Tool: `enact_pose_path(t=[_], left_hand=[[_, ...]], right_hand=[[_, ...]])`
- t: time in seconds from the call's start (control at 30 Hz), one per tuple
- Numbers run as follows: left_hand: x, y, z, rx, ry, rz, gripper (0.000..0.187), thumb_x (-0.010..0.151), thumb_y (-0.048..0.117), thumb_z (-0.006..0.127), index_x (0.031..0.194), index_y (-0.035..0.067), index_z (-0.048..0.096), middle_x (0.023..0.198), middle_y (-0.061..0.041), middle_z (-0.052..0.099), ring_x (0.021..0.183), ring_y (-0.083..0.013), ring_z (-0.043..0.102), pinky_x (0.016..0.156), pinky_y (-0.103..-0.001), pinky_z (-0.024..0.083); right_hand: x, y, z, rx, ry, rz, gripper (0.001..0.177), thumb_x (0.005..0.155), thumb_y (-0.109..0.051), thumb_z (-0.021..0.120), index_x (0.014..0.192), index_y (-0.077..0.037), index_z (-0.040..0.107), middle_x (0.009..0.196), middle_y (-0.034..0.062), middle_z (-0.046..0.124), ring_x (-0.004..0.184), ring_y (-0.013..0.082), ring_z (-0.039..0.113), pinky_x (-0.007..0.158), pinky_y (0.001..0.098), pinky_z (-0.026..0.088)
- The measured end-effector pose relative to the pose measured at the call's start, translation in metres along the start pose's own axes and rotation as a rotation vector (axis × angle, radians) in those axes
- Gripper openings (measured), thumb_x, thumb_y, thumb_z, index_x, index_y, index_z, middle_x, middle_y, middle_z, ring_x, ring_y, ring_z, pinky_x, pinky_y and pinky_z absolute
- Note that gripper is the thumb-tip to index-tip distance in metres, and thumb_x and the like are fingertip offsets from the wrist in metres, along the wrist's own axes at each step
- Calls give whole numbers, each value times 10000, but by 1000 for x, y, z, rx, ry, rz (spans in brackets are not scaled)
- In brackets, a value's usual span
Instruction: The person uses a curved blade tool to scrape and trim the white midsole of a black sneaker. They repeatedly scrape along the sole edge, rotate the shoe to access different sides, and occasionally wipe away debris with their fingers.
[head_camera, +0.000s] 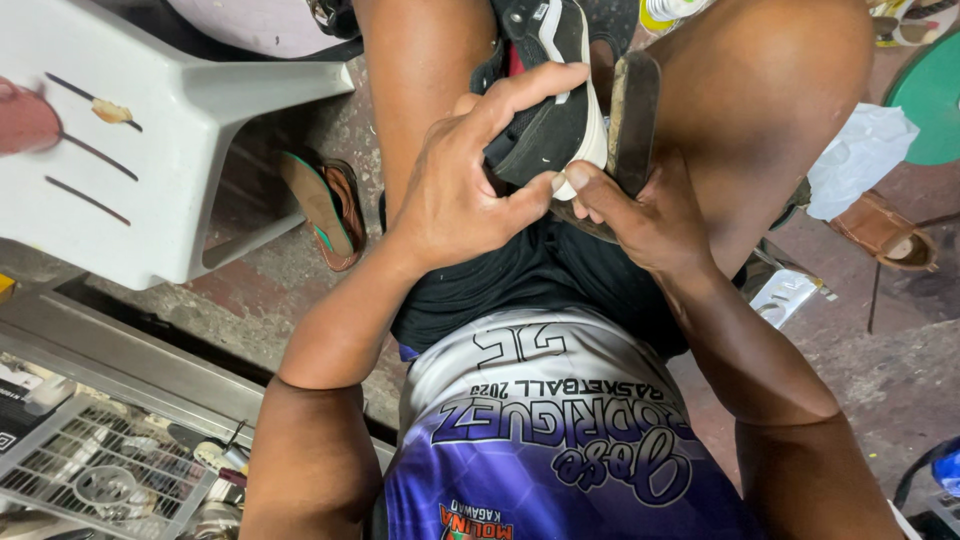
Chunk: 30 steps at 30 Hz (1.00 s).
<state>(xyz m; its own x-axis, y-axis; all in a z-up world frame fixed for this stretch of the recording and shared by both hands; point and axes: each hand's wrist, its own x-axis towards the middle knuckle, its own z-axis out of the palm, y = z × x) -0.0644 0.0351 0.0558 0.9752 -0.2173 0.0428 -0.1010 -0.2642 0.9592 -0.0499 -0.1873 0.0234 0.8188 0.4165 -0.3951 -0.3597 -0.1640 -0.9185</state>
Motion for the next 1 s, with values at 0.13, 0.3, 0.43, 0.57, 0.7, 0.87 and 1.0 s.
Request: enact_pose_path(t=[0.13,0.3,0.43,0.57,0.7,0.87,1.0], left_hand=[[3,5,2,51,32,-15,667,837,11,751,1467,121,561,1326,-64,697,1124,-255,703,1060,-321,505],[9,1,-9,-15,-77,34,566,899,71,796,1423,105,585,1324,-73,707,1165,-266,729,1068,-351,514],[5,0,-6,67,-42,65,551,905,51,802,1408,110,585,1309,-86,703,1155,-239,712,1047,-317,504],[5,3,2,43,2,15,566,884,28,791,1408,118,596,1192,-53,734,1027,-200,728,980,-296,513],[9,6,6,-2,39,-30,501,904,13,775,1367,115,612,1112,-29,754,983,-184,735,964,-278,524],[19,11,2,-35,47,22,398,876,8,748,1245,71,611,1085,-98,722,982,-218,711,940,-306,520],[23,13,-2,-91,19,-21,230,975,24,733,1192,58,664,1047,-85,747,960,-171,742,916,-273,551]], right_hand=[[2,-1,-1,9,-14,-16,139,1037,-146,656,944,-44,653,750,-8,628,664,54,579,605,224,449],[2,-4,0,74,5,-18,129,1026,-156,667,989,-35,642,768,-7,619,670,54,587,607,226,472],[2,-5,-2,38,-29,-35,163,1045,-177,664,986,-25,649,779,15,633,669,71,584,610,237,469],[3,-2,-4,126,-46,-40,189,1052,-203,672,985,-31,630,777,11,609,688,78,586,642,246,490],[3,2,-3,203,-60,-32,241,1058,-260,672,982,-37,621,768,3,589,701,83,572,674,257,495],[1,5,2,301,-13,-51,289,1099,-321,610,993,-52,600,789,-3,570,737,84,551,723,259,493],[-3,-1,2,244,-46,-107,221,1068,-258,608,1051,-38,621,854,2,592,780,90,553,730,248,466]])
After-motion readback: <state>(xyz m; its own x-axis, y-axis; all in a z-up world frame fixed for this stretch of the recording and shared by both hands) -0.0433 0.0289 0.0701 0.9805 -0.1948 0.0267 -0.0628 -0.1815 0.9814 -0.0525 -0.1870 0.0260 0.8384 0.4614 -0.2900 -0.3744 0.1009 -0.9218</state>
